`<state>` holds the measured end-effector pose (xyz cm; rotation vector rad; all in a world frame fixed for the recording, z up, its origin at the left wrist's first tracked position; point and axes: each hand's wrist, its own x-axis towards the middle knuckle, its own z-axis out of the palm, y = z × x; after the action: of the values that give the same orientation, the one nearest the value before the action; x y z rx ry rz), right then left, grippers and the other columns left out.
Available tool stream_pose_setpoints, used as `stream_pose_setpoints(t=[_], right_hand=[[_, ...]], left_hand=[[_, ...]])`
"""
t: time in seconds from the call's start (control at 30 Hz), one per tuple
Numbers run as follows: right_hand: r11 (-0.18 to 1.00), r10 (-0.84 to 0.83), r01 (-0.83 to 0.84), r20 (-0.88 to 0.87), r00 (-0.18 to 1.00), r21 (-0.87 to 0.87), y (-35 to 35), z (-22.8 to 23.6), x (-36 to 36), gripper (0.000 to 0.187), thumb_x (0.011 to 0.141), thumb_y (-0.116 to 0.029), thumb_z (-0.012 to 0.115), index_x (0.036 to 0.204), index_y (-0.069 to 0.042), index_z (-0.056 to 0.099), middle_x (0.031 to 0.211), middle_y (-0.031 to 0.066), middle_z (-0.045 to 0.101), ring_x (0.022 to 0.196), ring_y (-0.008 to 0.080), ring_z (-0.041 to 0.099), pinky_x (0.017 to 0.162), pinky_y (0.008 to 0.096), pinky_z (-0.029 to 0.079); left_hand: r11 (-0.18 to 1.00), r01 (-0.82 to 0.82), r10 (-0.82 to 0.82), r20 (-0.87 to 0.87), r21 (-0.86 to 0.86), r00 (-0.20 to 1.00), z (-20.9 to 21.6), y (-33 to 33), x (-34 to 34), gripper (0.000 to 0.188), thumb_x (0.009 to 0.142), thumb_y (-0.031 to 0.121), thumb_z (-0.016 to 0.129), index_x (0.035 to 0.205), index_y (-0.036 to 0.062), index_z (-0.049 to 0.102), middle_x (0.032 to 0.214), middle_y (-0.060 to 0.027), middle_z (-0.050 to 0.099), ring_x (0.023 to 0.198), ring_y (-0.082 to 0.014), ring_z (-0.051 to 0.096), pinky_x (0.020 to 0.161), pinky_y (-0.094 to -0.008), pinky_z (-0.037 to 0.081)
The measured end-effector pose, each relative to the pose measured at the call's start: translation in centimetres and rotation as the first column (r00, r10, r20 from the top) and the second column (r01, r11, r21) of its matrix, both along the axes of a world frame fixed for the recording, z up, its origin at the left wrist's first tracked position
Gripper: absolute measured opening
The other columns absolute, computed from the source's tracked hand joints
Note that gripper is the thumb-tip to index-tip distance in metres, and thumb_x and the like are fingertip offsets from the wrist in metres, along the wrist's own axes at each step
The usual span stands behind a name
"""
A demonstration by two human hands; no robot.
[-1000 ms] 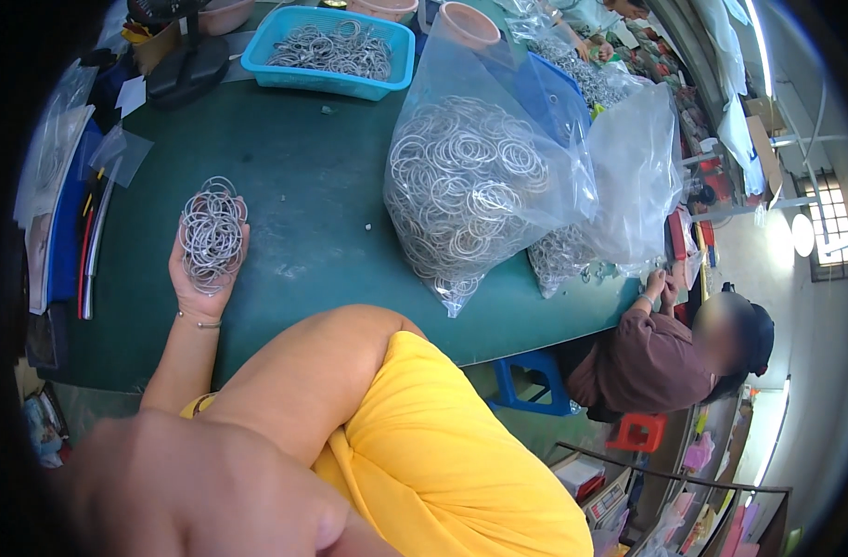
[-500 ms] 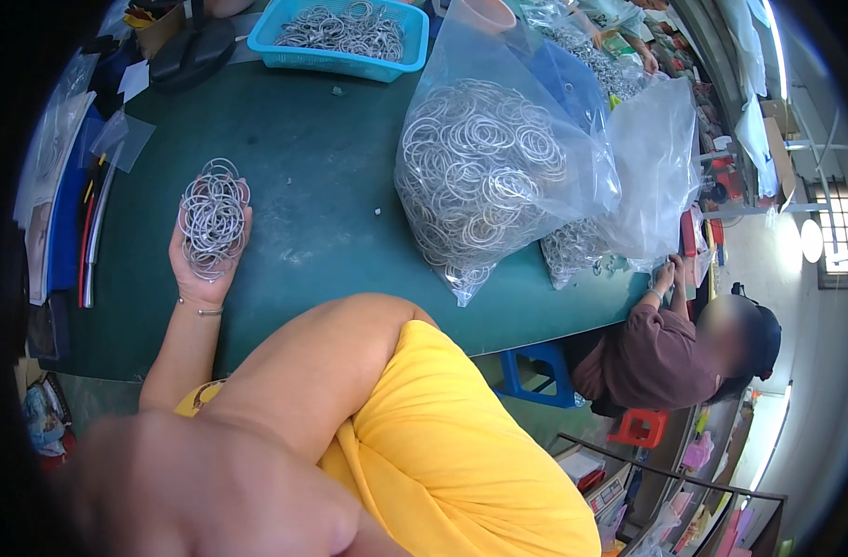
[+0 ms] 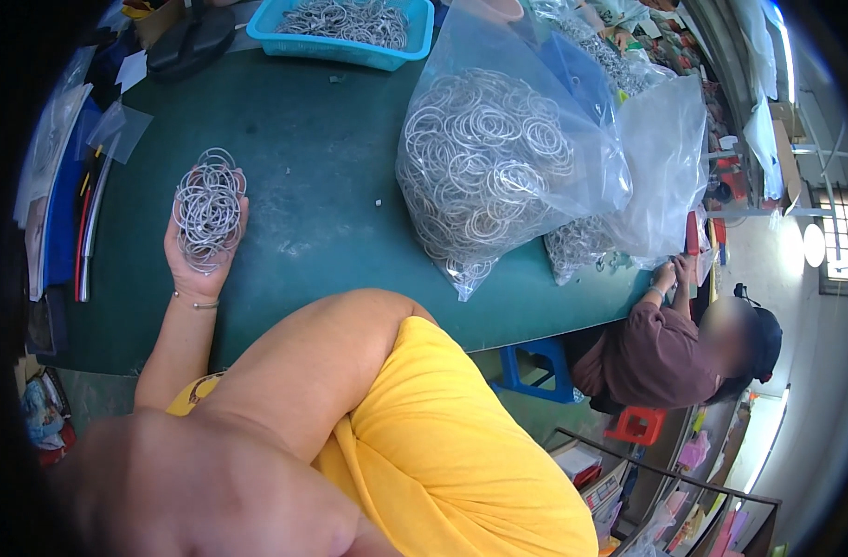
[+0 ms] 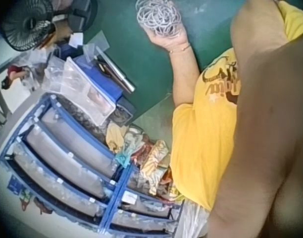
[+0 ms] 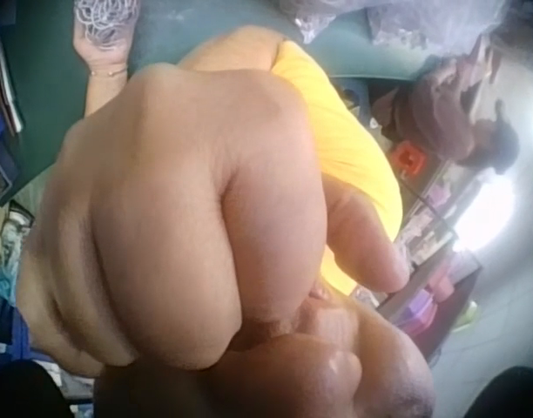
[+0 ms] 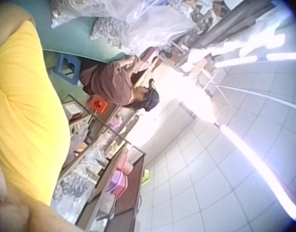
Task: The person threads metal rings onto a larger hoop, adds a star-shaped ornament, and then gathers the completed items into a plastic bag.
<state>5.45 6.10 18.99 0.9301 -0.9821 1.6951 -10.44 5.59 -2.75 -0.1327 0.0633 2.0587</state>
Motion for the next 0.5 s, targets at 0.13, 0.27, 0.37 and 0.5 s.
stream_pose_setpoints(t=[0.13,0.27,0.37,0.5], right_hand=[[1.000,-0.029,0.029,0.007,1.000,0.002,0.4,0.0,-0.2,0.017,0.070,-0.013,0.054,0.054,-0.010,0.047,0.056,0.0003,0.046,0.057,0.0167,0.043,0.077,0.0337,0.035],[0.999,-0.037,0.037,0.026,0.999,0.001,0.8,0.1,-0.1,0.017,0.069,-0.012,0.055,0.054,-0.010,0.047,0.055,0.0000,0.046,0.056,0.0165,0.043,0.077,0.0338,0.035],[0.998,-0.070,0.070,0.042,0.997,-0.007,1.6,-0.1,0.1,0.016,0.068,-0.011,0.055,0.053,-0.011,0.047,0.054,-0.0001,0.047,0.056,0.0163,0.043,0.078,0.0338,0.035],[0.991,-0.123,0.126,0.069,0.990,-0.037,3.8,-0.6,-0.7,0.016,0.066,-0.011,0.056,0.053,-0.011,0.047,0.054,-0.0003,0.047,0.055,0.0161,0.043,0.078,0.0339,0.034]], left_hand=[[1.000,-0.001,0.001,0.017,-0.014,1.000,0.1,0.1,0.0,0.031,0.093,0.029,0.046,0.117,0.0121,0.055,0.121,-0.0162,0.052,0.118,-0.0334,0.046,0.098,-0.0503,0.039],[1.000,-0.015,0.016,0.012,-0.026,1.000,0.1,0.0,-0.1,0.032,0.093,0.029,0.045,0.118,0.0118,0.054,0.121,-0.0166,0.052,0.119,-0.0333,0.045,0.098,-0.0508,0.039],[1.000,-0.007,0.007,0.017,0.018,1.000,-0.1,0.2,0.1,0.033,0.094,0.030,0.045,0.119,0.0107,0.054,0.121,-0.0170,0.052,0.119,-0.0338,0.045,0.099,-0.0517,0.038],[1.000,-0.020,0.020,0.010,-0.011,1.000,-0.3,0.0,-0.3,0.033,0.092,0.031,0.046,0.117,0.0110,0.055,0.119,-0.0167,0.055,0.116,-0.0353,0.047,0.098,-0.0535,0.038]])
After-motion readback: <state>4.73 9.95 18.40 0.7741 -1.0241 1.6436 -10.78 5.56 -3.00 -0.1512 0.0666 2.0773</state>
